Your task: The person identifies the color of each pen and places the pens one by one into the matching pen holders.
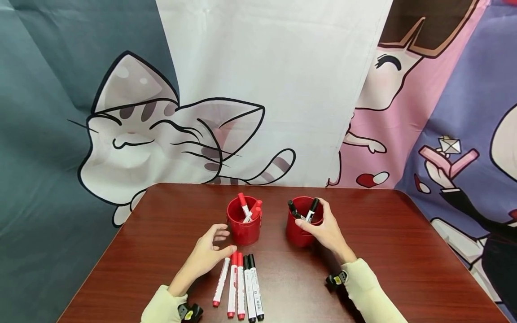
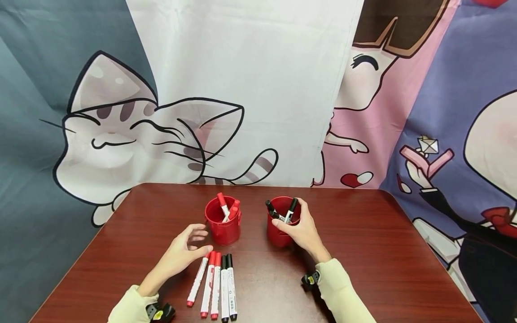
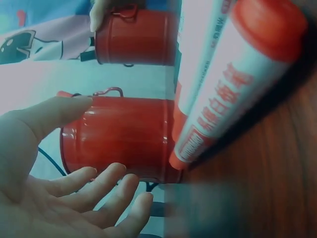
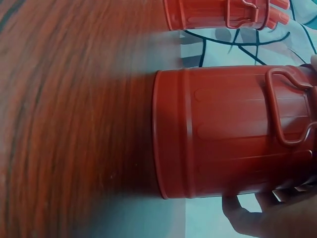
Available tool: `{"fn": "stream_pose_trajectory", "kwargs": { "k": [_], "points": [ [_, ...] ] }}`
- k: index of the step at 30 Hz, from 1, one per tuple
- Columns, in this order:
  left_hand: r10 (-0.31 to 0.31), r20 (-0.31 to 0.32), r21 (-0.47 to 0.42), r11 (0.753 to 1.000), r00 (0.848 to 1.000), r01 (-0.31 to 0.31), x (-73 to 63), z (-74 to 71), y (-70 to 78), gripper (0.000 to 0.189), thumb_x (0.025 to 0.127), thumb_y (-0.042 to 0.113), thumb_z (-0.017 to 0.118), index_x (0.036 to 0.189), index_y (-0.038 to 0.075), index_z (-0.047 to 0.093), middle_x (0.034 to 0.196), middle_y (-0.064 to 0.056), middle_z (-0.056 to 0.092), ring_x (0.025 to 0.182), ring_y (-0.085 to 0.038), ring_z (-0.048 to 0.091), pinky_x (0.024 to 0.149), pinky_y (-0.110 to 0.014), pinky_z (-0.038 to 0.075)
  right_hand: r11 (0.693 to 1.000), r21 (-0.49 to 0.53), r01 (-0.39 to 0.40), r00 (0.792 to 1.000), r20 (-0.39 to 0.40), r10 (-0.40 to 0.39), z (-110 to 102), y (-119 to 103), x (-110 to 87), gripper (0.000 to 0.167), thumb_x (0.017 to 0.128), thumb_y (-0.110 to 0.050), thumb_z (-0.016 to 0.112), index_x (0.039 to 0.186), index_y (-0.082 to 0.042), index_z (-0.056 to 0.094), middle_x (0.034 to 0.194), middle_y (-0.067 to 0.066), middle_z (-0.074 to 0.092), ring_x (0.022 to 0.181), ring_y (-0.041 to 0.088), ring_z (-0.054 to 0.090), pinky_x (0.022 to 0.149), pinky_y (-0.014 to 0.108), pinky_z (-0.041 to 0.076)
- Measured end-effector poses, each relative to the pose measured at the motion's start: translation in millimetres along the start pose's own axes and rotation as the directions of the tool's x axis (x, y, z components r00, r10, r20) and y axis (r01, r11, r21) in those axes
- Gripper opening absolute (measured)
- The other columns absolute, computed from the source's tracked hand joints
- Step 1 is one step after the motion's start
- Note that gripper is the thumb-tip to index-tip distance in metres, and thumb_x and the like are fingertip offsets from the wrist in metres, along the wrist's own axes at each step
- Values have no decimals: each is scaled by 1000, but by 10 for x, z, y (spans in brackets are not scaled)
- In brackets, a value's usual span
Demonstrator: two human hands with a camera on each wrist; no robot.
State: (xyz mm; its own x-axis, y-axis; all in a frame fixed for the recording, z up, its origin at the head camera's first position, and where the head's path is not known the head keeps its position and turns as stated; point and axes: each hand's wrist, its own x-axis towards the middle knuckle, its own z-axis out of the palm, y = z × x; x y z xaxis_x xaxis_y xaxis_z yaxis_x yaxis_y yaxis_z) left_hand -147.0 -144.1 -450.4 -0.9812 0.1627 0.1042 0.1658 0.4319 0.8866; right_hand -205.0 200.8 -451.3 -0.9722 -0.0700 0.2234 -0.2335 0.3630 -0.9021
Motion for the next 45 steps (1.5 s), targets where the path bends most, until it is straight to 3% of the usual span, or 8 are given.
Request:
{"fn": "stream_pose_trajectory", "kwargs": {
  "k": [6,17,20,24,29,32,37,45],
  "points": [
    [27,102,44,999,994,-31,-15,12,53,36,80,21,70,110,6,58,106,-11,61,97,-26,59,76,-31,51,999,33,-8,1000,-7,8,6,24,-14,79,73,-34,77,134,-22,29,119,2,50,98,23,54,80,36,49],
    [150,288,135,971,946,-195,-98,166,157,22,82,16,68,101,6,63,90,-3,64,79,-10,59,68,-24,51,999,44,-8,1000,13,7,16,4,-24,81,74,-33,75,137,-21,26,124,6,47,103,24,52,82,36,48],
    [183,291,275,924,939,-266,-153,298,232,20,81,18,68,98,9,64,87,2,62,75,-6,55,66,-23,49,999,43,-17,1000,3,17,18,5,-30,81,74,-34,76,137,-22,26,124,6,48,102,24,52,82,36,48],
    [200,304,463,824,932,-328,-239,488,322,19,77,24,68,91,12,64,78,8,55,68,-3,47,57,-21,42,999,34,-33,999,-6,34,17,-1,-35,80,73,-35,76,136,-22,27,123,7,48,100,23,53,82,36,48],
    [194,285,597,730,939,-332,-276,636,394,17,74,25,69,80,13,59,68,8,47,60,-7,42,49,-23,36,998,42,-49,999,16,48,1,-97,-56,81,75,-31,75,137,-18,26,125,10,47,103,25,52,84,36,47],
    [196,255,646,694,947,-318,-277,693,416,19,71,24,70,77,11,57,67,5,48,57,-11,46,46,-26,37,998,40,-47,999,12,46,-13,-217,-96,80,75,-27,75,137,-14,26,125,14,47,103,28,52,84,39,47],
    [153,167,669,708,974,-226,-285,782,425,24,67,21,72,77,6,57,65,-3,53,56,-18,53,45,-31,41,999,35,-38,999,16,38,-12,-347,-134,78,77,-24,73,137,-9,25,126,18,45,104,32,51,84,40,47],
    [48,60,595,800,997,-74,-283,888,462,19,63,11,72,61,6,54,55,-3,51,46,-17,48,42,-32,40,999,38,-35,999,12,34,-1,-332,-131,78,77,-24,73,136,-9,26,126,20,46,102,33,52,83,37,47]
  ]
}}
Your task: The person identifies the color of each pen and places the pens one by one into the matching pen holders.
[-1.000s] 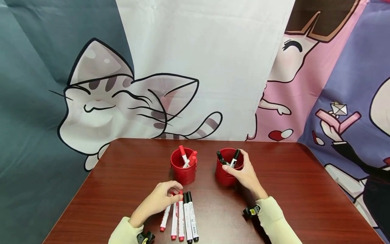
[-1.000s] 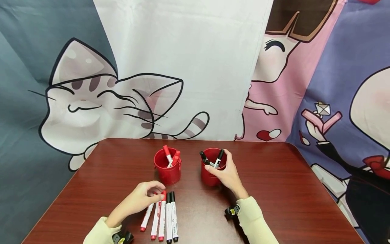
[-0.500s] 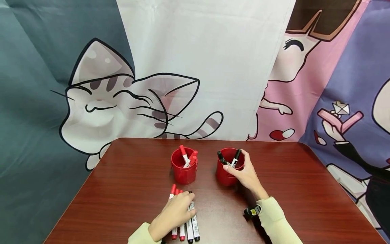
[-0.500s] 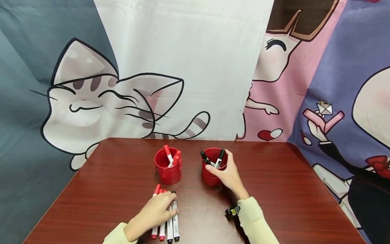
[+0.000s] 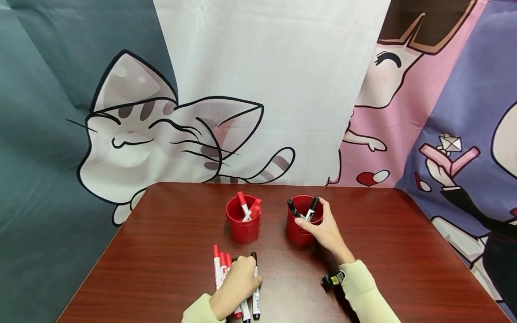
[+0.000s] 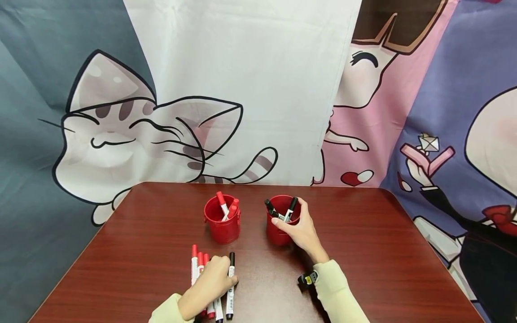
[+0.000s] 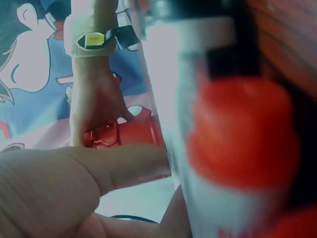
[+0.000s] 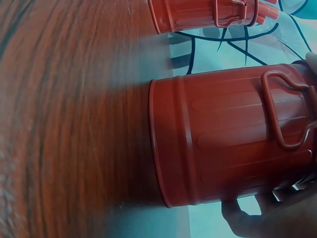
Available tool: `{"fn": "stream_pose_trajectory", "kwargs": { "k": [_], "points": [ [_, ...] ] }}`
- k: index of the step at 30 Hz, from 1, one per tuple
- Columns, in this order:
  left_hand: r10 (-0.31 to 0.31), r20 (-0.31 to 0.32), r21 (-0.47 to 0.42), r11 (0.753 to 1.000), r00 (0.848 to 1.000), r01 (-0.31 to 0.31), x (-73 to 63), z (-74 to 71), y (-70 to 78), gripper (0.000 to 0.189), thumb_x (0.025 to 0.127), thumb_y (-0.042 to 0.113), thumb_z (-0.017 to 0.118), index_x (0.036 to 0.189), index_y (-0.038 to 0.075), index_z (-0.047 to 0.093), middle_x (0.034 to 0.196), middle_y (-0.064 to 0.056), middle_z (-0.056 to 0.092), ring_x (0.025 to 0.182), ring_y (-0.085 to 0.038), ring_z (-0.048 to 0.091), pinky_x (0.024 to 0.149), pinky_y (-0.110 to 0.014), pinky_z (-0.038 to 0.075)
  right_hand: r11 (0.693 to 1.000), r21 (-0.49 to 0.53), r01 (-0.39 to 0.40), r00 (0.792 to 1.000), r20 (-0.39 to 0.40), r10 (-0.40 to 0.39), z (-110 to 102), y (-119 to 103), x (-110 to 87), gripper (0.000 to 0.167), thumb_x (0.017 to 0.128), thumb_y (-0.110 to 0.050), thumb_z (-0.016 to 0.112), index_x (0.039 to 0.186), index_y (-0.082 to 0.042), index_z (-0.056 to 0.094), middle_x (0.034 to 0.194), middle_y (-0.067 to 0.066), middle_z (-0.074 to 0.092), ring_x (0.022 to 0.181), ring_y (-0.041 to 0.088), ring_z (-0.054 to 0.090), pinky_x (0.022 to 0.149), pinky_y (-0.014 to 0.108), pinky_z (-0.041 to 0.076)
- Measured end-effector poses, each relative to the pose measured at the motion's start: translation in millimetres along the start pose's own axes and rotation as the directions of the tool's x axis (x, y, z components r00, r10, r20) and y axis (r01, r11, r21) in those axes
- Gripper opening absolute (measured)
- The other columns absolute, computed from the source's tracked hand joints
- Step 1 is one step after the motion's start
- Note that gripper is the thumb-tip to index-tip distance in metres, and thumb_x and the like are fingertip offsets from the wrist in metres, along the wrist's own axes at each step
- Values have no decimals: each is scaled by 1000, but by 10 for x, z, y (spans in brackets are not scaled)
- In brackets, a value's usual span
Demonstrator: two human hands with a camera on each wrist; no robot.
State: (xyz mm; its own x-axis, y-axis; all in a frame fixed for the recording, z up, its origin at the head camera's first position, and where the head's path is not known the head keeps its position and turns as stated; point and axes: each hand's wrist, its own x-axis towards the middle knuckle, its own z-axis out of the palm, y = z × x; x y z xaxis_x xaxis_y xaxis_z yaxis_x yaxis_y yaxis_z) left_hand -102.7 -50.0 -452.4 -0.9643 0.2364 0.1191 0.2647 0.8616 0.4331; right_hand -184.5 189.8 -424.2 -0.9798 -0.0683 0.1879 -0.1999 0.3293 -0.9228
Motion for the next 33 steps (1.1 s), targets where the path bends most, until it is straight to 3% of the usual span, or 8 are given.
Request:
{"fn": "stream_pose_trajectory", "kwargs": {
  "k": [3,11,20,25,27,33],
  "points": [
    [-45,4,-49,998,999,45,-1,12,24,20,62,6,69,56,9,51,51,-2,48,44,-14,44,39,-30,37,1000,4,5,1000,-4,-5,1,-1,-6,78,77,-23,74,136,-8,26,125,20,46,101,33,52,82,38,47],
    [-83,13,-70,994,996,84,6,23,75,22,60,1,61,52,12,45,48,0,44,43,-13,37,36,-27,32,1000,1,0,1000,4,0,-4,-4,0,77,78,-24,73,136,-7,26,126,21,46,102,32,51,83,37,47],
    [-148,50,-139,978,988,153,26,-3,74,15,63,7,67,63,5,51,57,-6,48,49,-20,46,43,-32,39,1000,-7,2,1000,1,-2,-5,-6,1,77,77,-24,73,136,-5,26,124,18,48,102,31,52,83,35,47],
    [-129,-3,-182,975,992,126,40,-30,62,22,67,11,69,78,1,54,63,-6,50,54,-21,50,48,-34,42,1000,-2,5,1000,0,-5,-10,6,-4,78,77,-24,73,137,-6,26,124,16,48,102,32,52,83,36,47],
    [-105,-52,-214,972,993,92,46,-30,56,23,69,10,69,83,1,54,63,-3,49,55,-17,50,49,-31,42,1000,5,4,1000,1,-4,-4,7,-9,78,77,-24,74,137,-6,27,125,18,47,103,33,51,83,37,47],
    [-52,-182,-366,930,982,-19,69,-10,58,23,76,6,68,95,0,56,70,0,52,60,-8,53,54,-19,44,1000,6,15,1000,-5,-15,4,-3,-11,78,76,-22,74,136,-5,27,125,21,46,102,32,52,82,36,47]
  ]
}}
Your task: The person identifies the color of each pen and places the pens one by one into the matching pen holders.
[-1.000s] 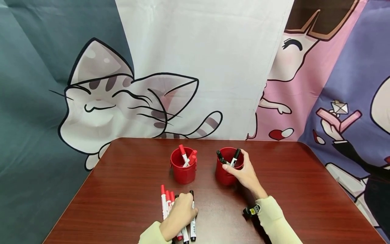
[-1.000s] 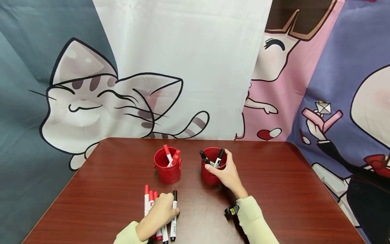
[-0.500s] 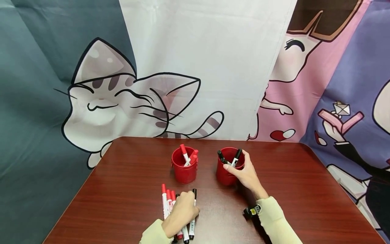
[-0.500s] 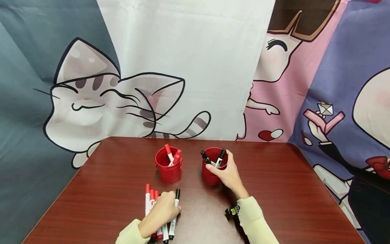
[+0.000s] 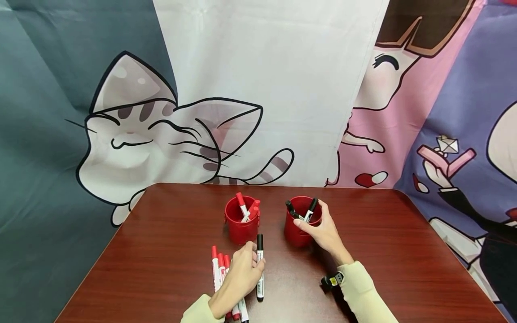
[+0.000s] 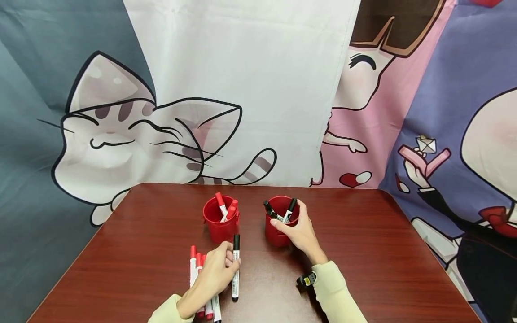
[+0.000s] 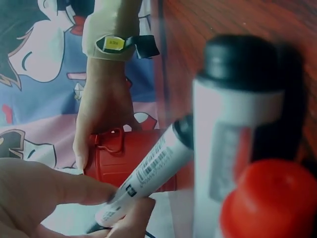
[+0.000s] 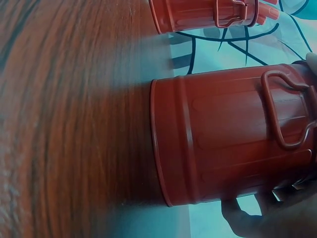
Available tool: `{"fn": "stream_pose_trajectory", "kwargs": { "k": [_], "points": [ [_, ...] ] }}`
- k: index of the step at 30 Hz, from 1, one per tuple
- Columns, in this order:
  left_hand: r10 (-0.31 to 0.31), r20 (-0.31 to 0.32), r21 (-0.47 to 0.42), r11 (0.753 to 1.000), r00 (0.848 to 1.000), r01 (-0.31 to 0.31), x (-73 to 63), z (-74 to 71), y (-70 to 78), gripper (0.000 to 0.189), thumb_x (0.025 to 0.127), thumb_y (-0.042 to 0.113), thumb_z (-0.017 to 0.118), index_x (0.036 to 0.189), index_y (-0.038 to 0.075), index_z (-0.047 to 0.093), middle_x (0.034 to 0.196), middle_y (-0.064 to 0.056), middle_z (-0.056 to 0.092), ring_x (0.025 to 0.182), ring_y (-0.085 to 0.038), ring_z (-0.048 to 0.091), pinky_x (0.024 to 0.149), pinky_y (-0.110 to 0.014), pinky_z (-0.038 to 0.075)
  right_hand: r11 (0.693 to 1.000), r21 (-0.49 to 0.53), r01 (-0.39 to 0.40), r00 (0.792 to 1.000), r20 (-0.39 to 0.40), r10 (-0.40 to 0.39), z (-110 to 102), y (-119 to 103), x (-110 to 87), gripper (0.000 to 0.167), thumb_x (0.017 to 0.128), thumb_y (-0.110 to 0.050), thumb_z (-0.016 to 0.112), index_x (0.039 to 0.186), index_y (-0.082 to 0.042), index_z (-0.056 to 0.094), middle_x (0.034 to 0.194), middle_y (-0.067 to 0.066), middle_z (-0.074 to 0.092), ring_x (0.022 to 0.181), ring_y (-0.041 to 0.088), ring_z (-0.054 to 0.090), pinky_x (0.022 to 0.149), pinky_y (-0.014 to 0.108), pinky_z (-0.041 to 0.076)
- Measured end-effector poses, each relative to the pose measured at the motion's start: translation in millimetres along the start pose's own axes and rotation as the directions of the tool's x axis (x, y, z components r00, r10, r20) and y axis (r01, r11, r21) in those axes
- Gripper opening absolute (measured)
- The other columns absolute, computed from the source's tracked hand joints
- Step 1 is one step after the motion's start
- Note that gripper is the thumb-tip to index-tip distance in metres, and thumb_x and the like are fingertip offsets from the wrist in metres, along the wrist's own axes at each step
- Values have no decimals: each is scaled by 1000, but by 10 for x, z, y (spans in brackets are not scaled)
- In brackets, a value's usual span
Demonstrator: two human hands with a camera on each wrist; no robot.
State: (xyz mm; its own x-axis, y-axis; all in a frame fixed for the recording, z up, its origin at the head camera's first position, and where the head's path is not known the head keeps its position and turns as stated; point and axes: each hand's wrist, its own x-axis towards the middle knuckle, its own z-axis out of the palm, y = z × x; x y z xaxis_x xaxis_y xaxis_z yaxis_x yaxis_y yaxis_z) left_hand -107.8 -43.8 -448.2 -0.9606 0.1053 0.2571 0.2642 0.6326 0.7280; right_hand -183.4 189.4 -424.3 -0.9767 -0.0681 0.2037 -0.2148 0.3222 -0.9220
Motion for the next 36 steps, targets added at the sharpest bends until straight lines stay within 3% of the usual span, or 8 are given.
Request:
{"fn": "stream_pose_trajectory", "kwargs": {
  "k": [5,15,26,32,36],
  "points": [
    [52,-57,-57,997,997,-56,16,-22,33,24,78,7,67,99,4,56,77,0,53,66,-8,55,60,-18,48,1000,8,-1,1000,-7,1,16,3,7,78,76,-21,74,136,-5,27,125,20,47,103,32,52,82,33,48],
    [153,-64,-177,971,986,-162,75,-19,73,31,85,7,62,113,5,50,93,-1,53,83,-11,56,67,-18,52,1000,12,-5,1000,10,5,19,47,17,79,76,-23,74,136,-5,27,125,21,46,104,32,52,83,35,47],
    [293,-183,-199,924,938,-327,204,-5,153,35,85,5,63,116,7,49,98,0,53,90,-10,55,73,-22,53,1000,7,8,1000,0,-8,3,360,105,79,75,-31,75,137,-16,28,124,8,49,104,23,52,82,32,49],
    [352,-233,-192,897,906,-398,317,30,236,34,84,3,63,116,7,51,97,-1,54,89,-9,56,72,-24,53,999,14,50,999,-14,-50,7,384,106,79,75,-32,75,136,-14,28,121,9,50,101,24,53,81,34,50],
    [379,-232,-190,886,896,-423,372,7,313,34,86,5,62,117,8,50,99,0,53,90,-9,55,73,-23,53,999,23,47,999,-14,-47,12,383,111,79,75,-31,75,136,-15,28,122,8,50,102,23,53,81,34,49]
  ]
}}
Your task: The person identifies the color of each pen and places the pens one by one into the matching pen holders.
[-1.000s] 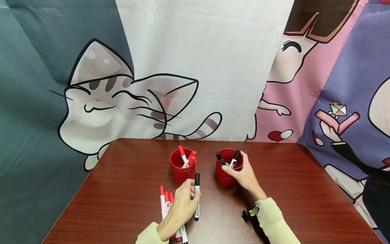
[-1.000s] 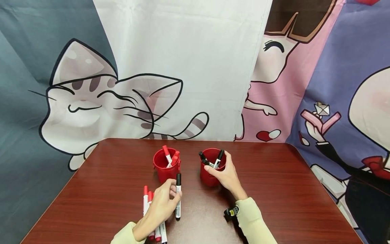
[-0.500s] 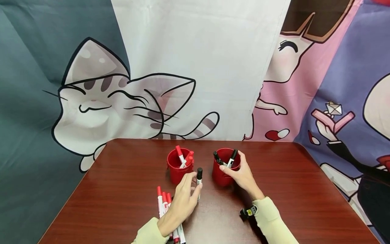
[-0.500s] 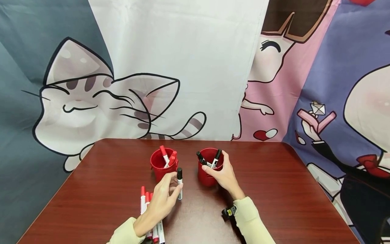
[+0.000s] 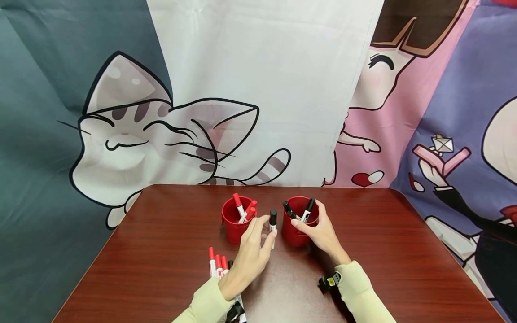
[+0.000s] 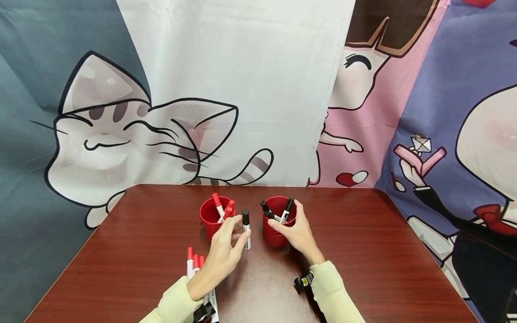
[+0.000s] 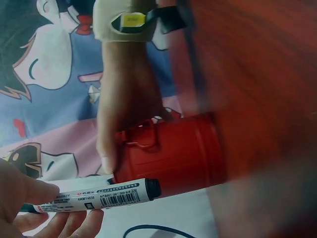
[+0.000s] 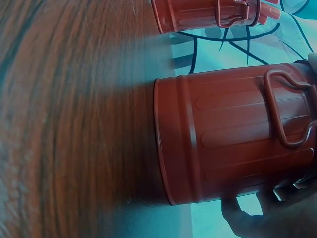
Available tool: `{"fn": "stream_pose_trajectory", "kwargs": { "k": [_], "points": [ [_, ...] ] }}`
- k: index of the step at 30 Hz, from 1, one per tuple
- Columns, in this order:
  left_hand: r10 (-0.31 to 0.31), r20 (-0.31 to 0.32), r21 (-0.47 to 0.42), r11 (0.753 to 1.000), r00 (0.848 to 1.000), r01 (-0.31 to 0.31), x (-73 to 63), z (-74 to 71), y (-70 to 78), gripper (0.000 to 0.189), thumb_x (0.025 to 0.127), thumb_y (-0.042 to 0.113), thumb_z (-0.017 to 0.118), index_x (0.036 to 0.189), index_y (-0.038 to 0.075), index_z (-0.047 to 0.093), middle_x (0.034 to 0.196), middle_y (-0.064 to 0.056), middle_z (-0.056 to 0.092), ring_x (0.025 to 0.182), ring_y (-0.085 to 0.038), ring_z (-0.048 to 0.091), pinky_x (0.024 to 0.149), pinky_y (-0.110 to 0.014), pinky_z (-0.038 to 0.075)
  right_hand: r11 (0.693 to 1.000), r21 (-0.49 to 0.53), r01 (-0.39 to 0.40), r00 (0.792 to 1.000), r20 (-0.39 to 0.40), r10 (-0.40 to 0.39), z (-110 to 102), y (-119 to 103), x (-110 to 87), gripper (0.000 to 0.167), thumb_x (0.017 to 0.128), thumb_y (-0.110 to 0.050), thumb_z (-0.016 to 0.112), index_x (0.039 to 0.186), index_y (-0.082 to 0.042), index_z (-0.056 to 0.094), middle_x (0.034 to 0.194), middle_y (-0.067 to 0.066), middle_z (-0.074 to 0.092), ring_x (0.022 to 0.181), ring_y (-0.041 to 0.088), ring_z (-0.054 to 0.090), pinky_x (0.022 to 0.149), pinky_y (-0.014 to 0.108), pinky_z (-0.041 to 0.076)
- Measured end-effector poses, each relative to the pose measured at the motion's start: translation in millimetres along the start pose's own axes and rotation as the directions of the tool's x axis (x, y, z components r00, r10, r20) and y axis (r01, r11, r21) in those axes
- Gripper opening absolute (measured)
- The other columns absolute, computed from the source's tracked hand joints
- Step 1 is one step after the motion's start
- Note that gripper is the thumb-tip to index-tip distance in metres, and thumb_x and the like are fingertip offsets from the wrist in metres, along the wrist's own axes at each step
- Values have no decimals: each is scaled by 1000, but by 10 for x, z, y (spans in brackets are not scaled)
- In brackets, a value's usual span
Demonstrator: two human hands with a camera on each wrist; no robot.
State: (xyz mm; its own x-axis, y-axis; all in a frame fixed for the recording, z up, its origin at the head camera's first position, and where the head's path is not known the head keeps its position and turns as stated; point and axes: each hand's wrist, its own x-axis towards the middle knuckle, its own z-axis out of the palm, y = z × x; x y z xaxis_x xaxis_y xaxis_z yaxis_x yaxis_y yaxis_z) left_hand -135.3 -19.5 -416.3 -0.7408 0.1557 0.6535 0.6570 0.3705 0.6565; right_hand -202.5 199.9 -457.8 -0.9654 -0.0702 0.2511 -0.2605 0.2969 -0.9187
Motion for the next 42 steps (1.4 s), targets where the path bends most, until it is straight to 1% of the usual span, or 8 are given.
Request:
{"fn": "stream_pose_trajectory", "kwargs": {
  "k": [10,18,22,25,29,34,36,42],
  "points": [
    [46,-45,-39,998,998,-48,290,31,140,33,87,7,60,119,8,50,101,-4,55,93,-13,56,74,-21,52,1000,12,-8,1000,18,8,-4,-24,3,78,76,-29,75,137,-16,28,124,9,48,106,23,51,84,33,48],
    [57,-52,-102,993,997,-62,518,118,200,33,87,5,61,118,6,51,98,-6,55,89,-13,60,76,-20,51,1000,4,-18,1000,16,17,13,-315,-81,77,77,-21,74,136,-5,27,126,19,46,108,31,50,84,34,47],
    [58,-47,-117,991,997,-63,616,187,212,33,86,5,61,118,6,51,97,-7,55,87,-12,60,75,-19,52,1000,6,-17,1000,10,17,12,-162,-29,79,75,-24,75,137,-10,28,125,15,47,108,26,50,84,33,48],
    [67,-50,-103,992,997,-72,684,240,206,32,87,7,60,118,7,51,96,-6,55,86,-13,61,74,-18,52,1000,-3,2,1000,-7,-2,8,-10,8,80,74,-27,77,137,-13,29,123,12,49,106,22,51,83,31,48],
    [68,-49,-85,994,996,-72,750,301,196,32,87,8,60,117,7,51,97,-6,55,85,-14,62,72,-19,52,999,-28,21,1000,-16,-21,4,25,6,81,74,-29,76,137,-12,29,120,9,50,103,21,52,83,34,49],
    [67,-30,-93,993,997,-70,832,394,178,31,88,7,58,118,6,50,97,-7,55,90,-14,61,74,-22,53,999,-42,-1,1000,-8,1,-12,4,-2,81,75,-28,76,137,-13,27,121,11,49,104,20,51,84,30,48],
    [65,-27,-96,993,998,-67,858,433,168,30,88,7,59,117,5,51,96,-7,56,91,-14,61,73,-22,53,999,-49,-13,1000,1,13,-19,-43,-8,80,75,-26,75,138,-12,27,123,13,48,106,21,50,85,31,47],
    [28,15,-70,997,999,-27,854,530,101,27,87,8,61,112,7,53,94,-5,56,87,-11,60,70,-17,52,996,-84,-4,1000,-2,4,-16,-314,-57,77,77,-20,73,137,-5,27,123,17,48,108,29,48,89,45,43]
  ]
}}
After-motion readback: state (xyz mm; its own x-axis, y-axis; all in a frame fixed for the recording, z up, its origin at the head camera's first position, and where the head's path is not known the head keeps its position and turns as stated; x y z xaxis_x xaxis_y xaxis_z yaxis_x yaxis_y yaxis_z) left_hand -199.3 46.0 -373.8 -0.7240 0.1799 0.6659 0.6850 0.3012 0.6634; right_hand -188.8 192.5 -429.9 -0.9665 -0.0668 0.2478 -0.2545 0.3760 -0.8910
